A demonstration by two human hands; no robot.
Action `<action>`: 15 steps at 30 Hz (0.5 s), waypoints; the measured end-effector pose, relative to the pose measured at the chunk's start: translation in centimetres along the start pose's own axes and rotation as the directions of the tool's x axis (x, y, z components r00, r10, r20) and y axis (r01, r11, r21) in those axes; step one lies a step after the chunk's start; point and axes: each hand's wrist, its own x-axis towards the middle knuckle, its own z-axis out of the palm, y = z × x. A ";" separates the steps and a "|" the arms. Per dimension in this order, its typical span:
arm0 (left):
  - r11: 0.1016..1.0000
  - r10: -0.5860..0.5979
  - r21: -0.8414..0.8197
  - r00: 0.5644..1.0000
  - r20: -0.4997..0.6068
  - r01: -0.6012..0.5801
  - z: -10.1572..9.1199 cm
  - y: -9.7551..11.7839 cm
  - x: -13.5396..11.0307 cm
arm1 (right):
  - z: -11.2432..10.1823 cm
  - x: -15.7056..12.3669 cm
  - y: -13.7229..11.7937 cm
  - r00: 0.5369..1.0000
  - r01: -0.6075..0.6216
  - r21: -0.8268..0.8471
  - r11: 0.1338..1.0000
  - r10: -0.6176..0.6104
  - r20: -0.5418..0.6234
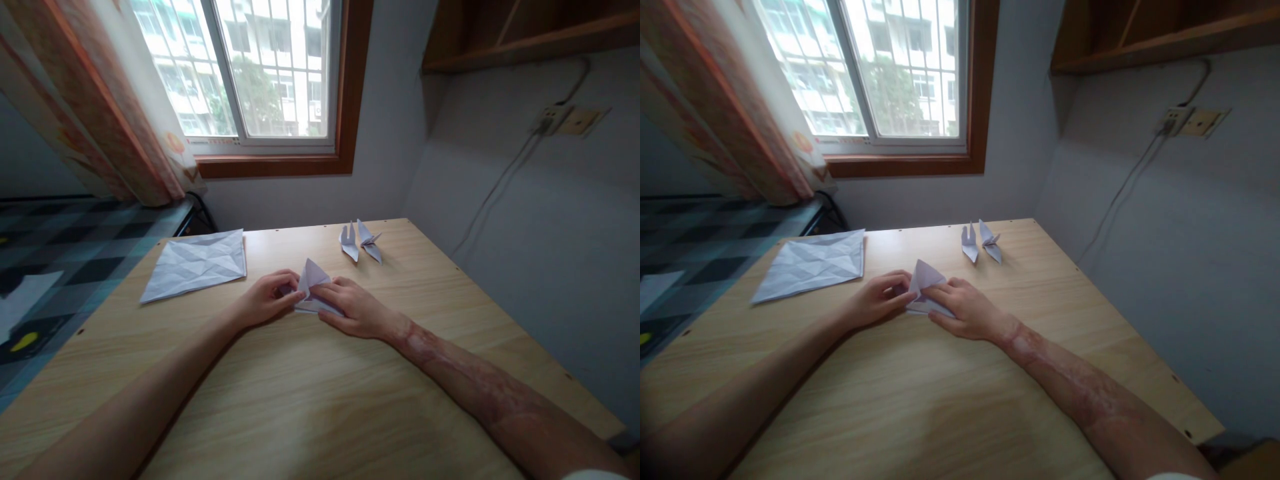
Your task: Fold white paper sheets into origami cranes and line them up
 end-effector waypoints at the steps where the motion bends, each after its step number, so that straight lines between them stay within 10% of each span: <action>1: 1.000 0.010 0.015 1.000 -0.003 -0.010 0.1 -0.1 0.0 | 0.0 0.0 0.0 1.000 0.005 -0.003 1.000 -0.005 0.001; 15: 0.941 0.079 0.335 0.989 -0.122 -0.034 -0.1 -0.8 0.4 | 0.6 -0.1 0.3 0.998 0.039 -0.046 0.998 -0.041 -0.045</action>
